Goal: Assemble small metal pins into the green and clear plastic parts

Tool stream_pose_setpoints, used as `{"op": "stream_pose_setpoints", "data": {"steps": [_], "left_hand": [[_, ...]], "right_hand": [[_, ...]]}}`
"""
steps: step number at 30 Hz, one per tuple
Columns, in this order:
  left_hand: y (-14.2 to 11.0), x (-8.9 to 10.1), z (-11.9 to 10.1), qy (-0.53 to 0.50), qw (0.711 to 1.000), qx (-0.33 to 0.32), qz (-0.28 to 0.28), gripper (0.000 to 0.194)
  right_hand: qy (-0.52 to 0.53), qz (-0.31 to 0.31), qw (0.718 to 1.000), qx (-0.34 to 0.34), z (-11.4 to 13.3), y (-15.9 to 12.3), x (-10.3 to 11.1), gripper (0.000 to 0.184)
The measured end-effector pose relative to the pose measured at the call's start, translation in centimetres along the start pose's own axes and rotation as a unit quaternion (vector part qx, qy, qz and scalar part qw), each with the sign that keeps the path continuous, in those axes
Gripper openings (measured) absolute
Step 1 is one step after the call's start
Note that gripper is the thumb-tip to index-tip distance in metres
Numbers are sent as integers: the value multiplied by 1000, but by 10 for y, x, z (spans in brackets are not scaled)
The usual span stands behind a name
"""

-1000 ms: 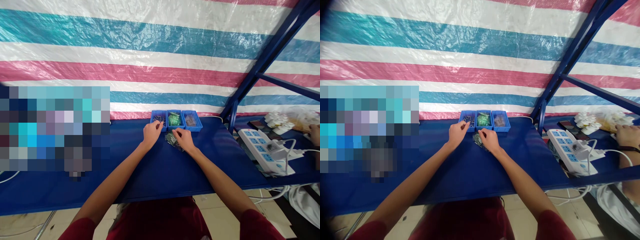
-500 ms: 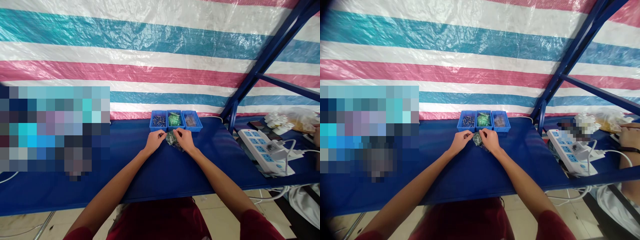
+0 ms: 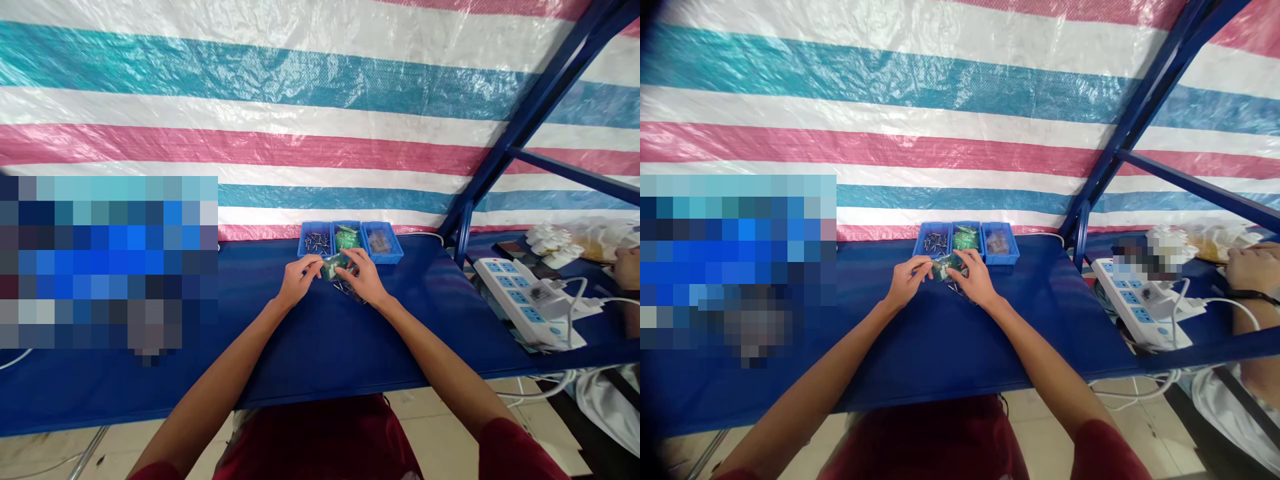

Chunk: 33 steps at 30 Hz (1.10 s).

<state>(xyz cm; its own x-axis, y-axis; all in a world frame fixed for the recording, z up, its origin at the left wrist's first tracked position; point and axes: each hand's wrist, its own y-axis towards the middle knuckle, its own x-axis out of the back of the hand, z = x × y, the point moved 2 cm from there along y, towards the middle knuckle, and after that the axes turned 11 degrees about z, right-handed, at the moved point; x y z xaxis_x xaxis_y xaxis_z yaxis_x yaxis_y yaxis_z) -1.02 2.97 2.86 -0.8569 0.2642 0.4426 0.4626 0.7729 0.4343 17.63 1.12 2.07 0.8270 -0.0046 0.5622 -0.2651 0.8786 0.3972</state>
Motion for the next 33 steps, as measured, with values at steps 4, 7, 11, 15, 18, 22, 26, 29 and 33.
{"op": "stream_pose_setpoints", "data": {"steps": [4,7,11,15,18,22,26,29,33], "left_hand": [[-1,-1,-1,-62,998,3,-30,28],[-1,-7,0,-120,991,49,-13,28],[-2,-14,1,-163,981,99,23,42],[0,-16,-1,-192,975,108,26,43],[2,-16,-2,-254,961,110,26,48],[2,-17,-1,-318,941,115,28,50],[1,-20,2,-313,941,122,49,39],[1,-19,4,-276,954,110,45,38],[1,-17,4,-203,976,75,24,39]], "right_hand": [[8,24,999,32,5,-1,1,28],[5,19,999,30,8,-2,1,29],[27,16,999,10,9,-2,1,29],[34,33,999,10,9,-4,1,29],[27,19,999,40,9,-6,3,29],[-3,-1,995,102,11,-7,5,35],[-43,-34,991,123,9,-5,5,21],[-39,-37,993,103,7,-3,4,15],[13,-27,999,22,6,-1,3,13]]}}
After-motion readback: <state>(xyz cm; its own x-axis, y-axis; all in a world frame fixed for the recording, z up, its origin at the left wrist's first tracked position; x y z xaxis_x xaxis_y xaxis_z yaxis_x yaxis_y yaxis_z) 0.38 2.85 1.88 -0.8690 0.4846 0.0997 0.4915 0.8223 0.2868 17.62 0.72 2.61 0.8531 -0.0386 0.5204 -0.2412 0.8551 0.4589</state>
